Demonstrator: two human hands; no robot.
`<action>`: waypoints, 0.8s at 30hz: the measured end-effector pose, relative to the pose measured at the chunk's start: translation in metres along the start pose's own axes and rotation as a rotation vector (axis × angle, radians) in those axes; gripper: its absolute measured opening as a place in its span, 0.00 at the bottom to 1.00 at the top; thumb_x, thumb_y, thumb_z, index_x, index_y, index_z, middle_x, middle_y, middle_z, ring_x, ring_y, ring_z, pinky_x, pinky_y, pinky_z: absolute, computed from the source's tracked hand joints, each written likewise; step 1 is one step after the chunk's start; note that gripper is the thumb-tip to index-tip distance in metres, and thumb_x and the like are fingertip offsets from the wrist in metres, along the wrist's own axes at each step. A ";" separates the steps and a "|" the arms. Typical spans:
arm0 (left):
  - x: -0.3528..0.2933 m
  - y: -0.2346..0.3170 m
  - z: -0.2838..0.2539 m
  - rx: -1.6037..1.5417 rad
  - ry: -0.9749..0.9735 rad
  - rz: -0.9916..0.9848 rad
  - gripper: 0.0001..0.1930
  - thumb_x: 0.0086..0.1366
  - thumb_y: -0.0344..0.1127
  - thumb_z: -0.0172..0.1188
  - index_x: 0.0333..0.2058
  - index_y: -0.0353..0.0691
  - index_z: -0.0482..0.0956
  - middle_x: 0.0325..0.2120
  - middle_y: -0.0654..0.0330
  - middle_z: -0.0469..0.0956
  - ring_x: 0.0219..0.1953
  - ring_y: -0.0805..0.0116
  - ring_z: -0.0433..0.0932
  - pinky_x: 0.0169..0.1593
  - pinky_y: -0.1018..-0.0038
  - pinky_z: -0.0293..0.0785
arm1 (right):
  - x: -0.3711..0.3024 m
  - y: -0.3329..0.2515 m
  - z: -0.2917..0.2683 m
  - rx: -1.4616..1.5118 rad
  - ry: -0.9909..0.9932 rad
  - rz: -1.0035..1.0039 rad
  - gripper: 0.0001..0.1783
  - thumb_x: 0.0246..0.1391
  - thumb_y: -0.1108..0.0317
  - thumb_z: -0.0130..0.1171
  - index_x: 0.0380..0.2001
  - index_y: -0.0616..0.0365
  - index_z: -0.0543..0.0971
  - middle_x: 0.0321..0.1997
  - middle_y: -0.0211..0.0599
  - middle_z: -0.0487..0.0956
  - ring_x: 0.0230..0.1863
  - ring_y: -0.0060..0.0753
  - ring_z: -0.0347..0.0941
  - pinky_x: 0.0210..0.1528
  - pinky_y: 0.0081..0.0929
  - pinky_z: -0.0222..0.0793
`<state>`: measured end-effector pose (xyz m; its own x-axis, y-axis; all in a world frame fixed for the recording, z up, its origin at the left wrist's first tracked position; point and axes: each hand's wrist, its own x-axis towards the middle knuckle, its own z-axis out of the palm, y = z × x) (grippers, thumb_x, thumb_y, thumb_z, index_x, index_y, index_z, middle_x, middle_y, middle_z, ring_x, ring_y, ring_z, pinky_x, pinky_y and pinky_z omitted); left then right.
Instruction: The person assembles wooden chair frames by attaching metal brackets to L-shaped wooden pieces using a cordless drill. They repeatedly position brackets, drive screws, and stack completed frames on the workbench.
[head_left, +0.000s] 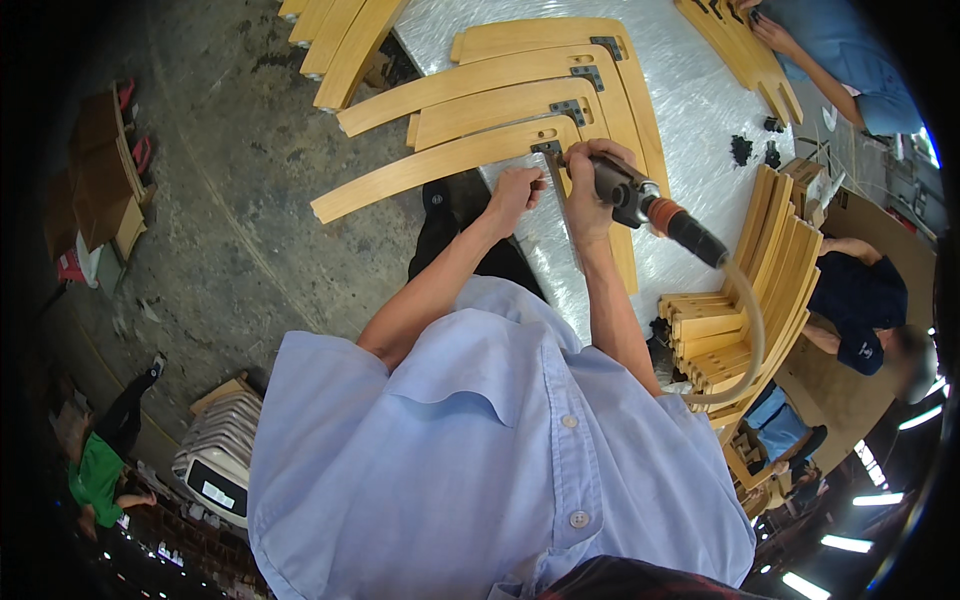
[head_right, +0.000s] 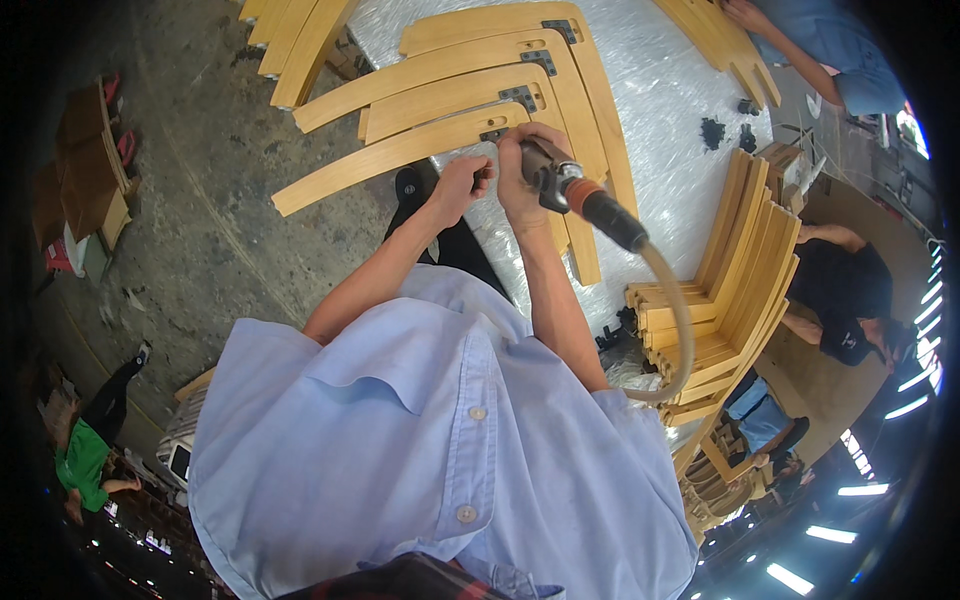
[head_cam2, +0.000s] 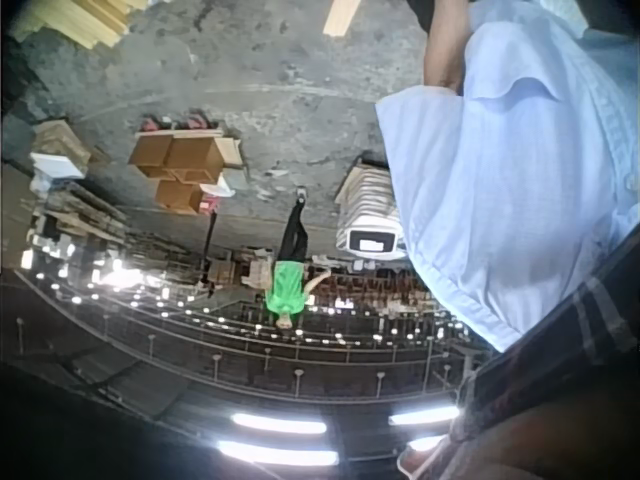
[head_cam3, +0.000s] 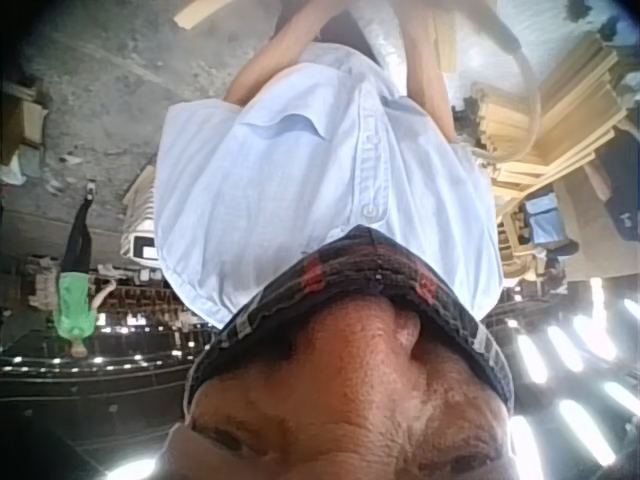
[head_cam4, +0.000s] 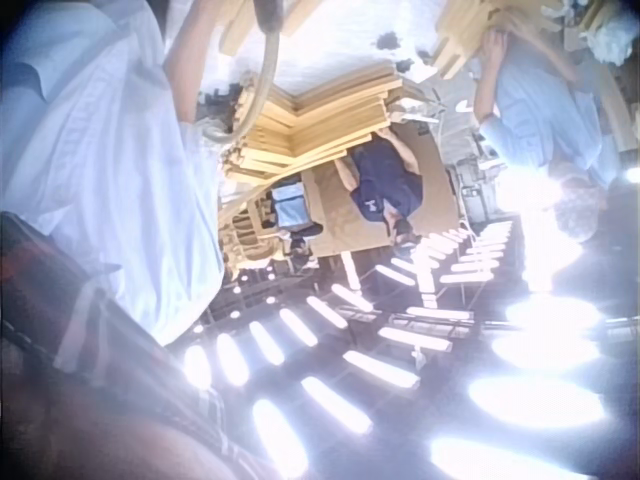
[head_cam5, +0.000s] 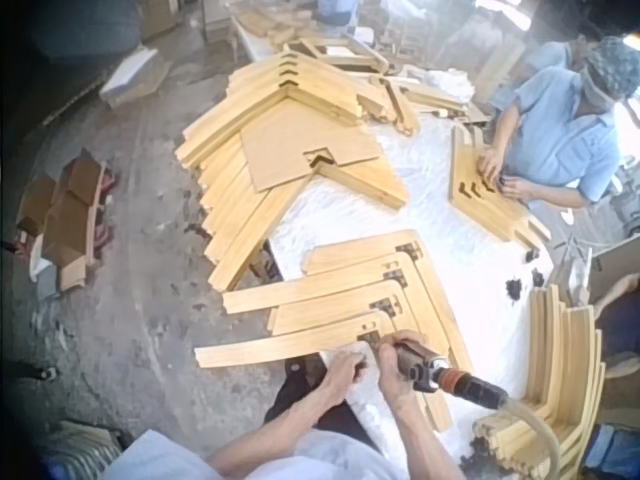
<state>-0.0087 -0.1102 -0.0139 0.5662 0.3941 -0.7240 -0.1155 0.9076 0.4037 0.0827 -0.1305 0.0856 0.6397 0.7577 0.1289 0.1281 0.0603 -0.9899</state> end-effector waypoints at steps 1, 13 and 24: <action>-0.003 0.001 -0.003 0.082 0.012 -0.008 0.09 0.67 0.33 0.47 0.36 0.36 0.75 0.27 0.65 0.73 0.24 0.81 0.65 0.26 0.82 0.62 | 0.003 -0.005 0.002 0.026 0.008 0.013 0.12 0.51 0.81 0.55 0.39 0.61 0.69 0.29 0.37 0.76 0.31 0.25 0.74 0.37 0.23 0.73; -0.033 0.008 -0.024 -0.078 -0.122 -0.020 0.15 0.68 0.36 0.47 0.44 0.33 0.77 0.28 0.69 0.73 0.26 0.81 0.65 0.31 0.84 0.63 | 0.002 0.019 0.008 -0.066 0.013 -0.027 0.11 0.50 0.80 0.56 0.37 0.62 0.69 0.29 0.38 0.77 0.31 0.26 0.75 0.37 0.24 0.73; -0.031 0.021 -0.039 0.115 -0.136 0.055 0.16 0.69 0.39 0.50 0.49 0.35 0.76 0.23 0.71 0.69 0.26 0.82 0.66 0.33 0.82 0.66 | 0.006 0.018 0.008 -0.192 -0.132 -0.082 0.14 0.49 0.81 0.57 0.40 0.61 0.71 0.31 0.36 0.77 0.31 0.25 0.74 0.38 0.24 0.73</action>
<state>-0.0602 -0.0974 -0.0049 0.6674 0.4124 -0.6200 -0.0594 0.8594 0.5078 0.0826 -0.1197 0.0683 0.5179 0.8347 0.1875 0.3253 0.0106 -0.9456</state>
